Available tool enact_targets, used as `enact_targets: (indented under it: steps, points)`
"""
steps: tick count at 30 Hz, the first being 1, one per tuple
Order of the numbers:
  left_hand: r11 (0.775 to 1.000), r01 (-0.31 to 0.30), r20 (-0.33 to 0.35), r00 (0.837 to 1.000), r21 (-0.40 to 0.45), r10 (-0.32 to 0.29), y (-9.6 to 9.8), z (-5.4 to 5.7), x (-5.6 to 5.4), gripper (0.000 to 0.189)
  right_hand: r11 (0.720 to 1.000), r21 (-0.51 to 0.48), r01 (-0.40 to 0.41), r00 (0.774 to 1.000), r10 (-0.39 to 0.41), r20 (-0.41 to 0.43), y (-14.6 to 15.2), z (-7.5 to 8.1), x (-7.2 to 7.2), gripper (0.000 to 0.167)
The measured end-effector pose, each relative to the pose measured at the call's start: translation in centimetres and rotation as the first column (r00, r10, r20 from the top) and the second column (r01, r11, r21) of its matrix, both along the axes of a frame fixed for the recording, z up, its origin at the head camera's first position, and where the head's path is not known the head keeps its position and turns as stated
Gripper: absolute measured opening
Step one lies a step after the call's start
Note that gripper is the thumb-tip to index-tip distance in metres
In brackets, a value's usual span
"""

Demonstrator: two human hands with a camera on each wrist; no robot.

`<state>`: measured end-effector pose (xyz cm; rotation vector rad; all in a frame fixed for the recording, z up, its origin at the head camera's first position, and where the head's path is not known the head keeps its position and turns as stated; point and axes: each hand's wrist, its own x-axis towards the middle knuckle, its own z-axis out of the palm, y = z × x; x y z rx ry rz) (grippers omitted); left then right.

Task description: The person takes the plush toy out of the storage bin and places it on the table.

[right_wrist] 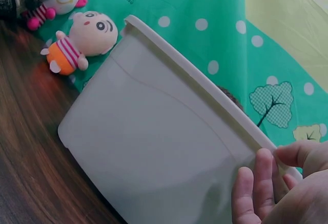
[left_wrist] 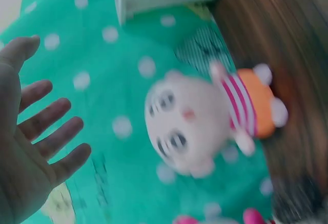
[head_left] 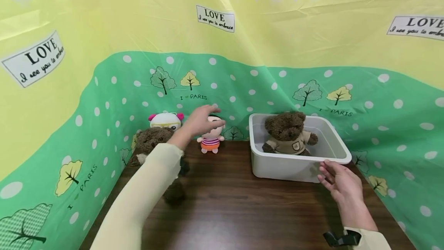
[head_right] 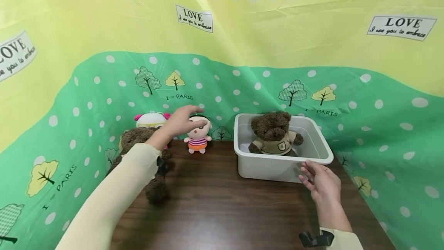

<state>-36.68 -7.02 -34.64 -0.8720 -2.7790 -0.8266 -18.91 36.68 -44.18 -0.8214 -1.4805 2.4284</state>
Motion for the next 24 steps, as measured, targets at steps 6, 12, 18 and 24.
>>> enact_targets:
  steps: [6, 12, 18, 24]
  points:
    - [0.990, 0.127, 0.084, 0.988, 0.054, -0.132, 6.7, 1.0, -0.8, 0.058, 1.000, 0.005, 0.008, 1.000, -0.008, 0.028, 0.2, 0.0, 0.0, 0.021]
    - [0.982, 0.185, 0.138, 0.972, 0.033, -0.188, 11.9, 0.8, -1.9, 0.064, 0.999, 0.033, 0.015, 0.999, -0.016, 0.039, -0.2, -0.1, 0.1, 0.021]
    - [0.977, 0.203, 0.159, 0.968, -0.058, -0.192, 15.9, 0.0, -2.6, 0.072, 0.997, 0.072, 0.012, 0.999, -0.015, 0.039, -0.4, -0.3, 0.2, 0.020]
    - [0.981, 0.183, 0.222, 0.961, -0.068, -0.164, 19.2, -0.7, -2.9, 0.073, 0.996, 0.091, 0.004, 1.000, -0.006, 0.020, -0.3, -0.2, 0.2, 0.013]
